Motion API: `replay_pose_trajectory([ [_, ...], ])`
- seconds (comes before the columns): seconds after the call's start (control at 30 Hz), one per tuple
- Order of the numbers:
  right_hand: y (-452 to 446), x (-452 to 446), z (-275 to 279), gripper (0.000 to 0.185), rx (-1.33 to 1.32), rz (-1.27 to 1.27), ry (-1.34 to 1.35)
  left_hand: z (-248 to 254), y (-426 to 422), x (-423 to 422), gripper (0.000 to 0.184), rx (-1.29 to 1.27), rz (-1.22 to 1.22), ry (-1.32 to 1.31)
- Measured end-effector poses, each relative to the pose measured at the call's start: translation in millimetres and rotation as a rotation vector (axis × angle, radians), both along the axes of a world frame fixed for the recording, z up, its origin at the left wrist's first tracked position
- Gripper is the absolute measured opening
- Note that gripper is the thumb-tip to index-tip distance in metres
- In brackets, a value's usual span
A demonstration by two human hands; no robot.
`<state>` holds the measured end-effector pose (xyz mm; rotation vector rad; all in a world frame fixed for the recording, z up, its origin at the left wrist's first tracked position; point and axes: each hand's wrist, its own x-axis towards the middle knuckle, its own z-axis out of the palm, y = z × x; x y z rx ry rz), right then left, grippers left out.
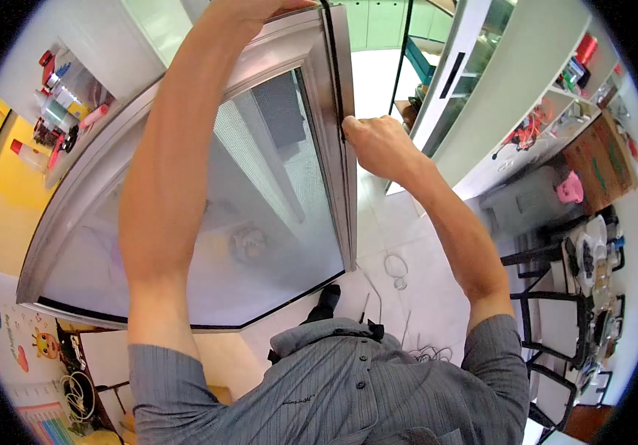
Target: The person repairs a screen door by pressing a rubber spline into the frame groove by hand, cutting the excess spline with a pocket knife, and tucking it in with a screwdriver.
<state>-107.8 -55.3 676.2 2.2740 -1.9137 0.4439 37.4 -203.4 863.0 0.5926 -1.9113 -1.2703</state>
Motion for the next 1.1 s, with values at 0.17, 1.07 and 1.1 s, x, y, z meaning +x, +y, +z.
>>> replay_pose_trajectory([
  [0.17, -5.3, 9.6, 1.7, 0.007, 0.124, 0.016, 0.076, 0.4, 5.3, 0.1, 0.017, -0.021, -0.017, -0.027],
  [1.07, 22.5, 10.1, -94.5, 0.021, -0.558, -0.059, -0.399, 1.9, 1.7, -0.6, 0.014, -0.032, -0.002, -0.062],
  [1.1, 22.8, 9.8, -93.8, 0.021, -0.559, -0.060, -0.399, 1.1, 1.2, 0.2, 0.014, -0.030, -0.018, -0.052],
])
